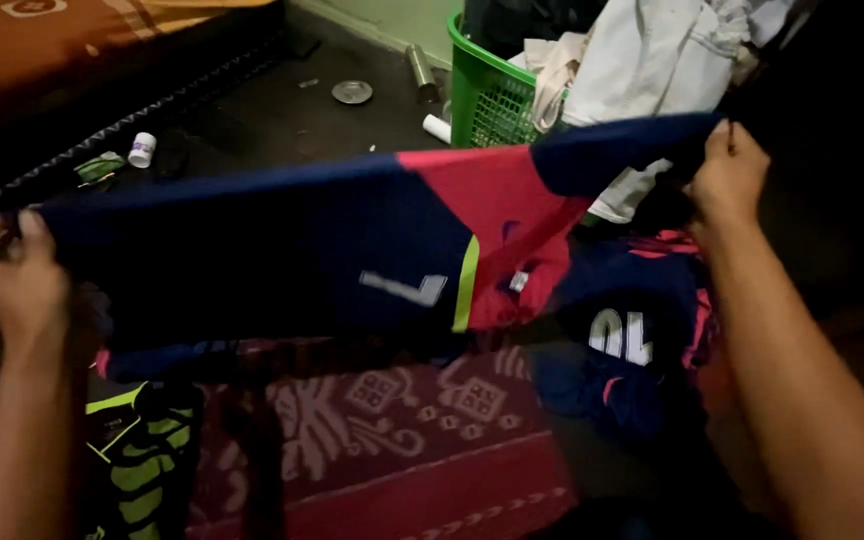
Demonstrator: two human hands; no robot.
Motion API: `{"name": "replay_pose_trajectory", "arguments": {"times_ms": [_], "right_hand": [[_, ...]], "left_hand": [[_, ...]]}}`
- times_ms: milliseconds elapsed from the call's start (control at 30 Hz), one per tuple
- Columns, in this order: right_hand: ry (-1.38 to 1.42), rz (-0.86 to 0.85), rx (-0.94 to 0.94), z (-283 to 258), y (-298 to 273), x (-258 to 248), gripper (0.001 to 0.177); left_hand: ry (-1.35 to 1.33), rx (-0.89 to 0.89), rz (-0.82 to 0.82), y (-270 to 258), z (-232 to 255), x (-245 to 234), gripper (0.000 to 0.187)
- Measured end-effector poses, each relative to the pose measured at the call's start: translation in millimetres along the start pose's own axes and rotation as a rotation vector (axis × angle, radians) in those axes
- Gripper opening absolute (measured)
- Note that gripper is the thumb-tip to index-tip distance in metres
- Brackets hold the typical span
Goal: The person is folding several pieces of athletic clothing, including shirts and shorts, on a flat surface.
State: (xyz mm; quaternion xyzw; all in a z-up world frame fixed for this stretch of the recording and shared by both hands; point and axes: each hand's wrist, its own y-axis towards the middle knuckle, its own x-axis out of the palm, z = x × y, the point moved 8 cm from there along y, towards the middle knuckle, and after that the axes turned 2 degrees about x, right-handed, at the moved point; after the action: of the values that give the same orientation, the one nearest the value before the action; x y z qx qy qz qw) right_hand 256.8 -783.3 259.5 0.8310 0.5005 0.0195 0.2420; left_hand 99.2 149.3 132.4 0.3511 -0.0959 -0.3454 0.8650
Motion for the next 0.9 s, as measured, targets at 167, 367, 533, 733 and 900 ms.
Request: {"name": "replay_pose_trajectory", "arguments": {"times_ms": [167, 367, 533, 733, 900], "right_hand": [[0.156, 0.0, 0.243, -51, -7, 0, 0.026], [0.195, -0.022, 0.282, -10, 40, -4, 0.029], [0.258, -0.081, 0.35, -5, 62, 34, 0.028], [0.522, -0.092, 0.393, 50, 146, 58, 0.047], [0.777, -0.268, 0.15, -11, 158, 13, 0.064]], "left_hand": [[0.065, 0.089, -0.088, 13, 106, 9, 0.023], [0.424, 0.091, -0.483, 21, 204, 59, 0.043], [0.686, -0.06, -0.89, 38, 135, 94, 0.055], [0.668, 0.257, -0.632, 89, 161, 87, 0.037], [0.285, 0.572, -0.523, 116, 219, 64, 0.029]]}}
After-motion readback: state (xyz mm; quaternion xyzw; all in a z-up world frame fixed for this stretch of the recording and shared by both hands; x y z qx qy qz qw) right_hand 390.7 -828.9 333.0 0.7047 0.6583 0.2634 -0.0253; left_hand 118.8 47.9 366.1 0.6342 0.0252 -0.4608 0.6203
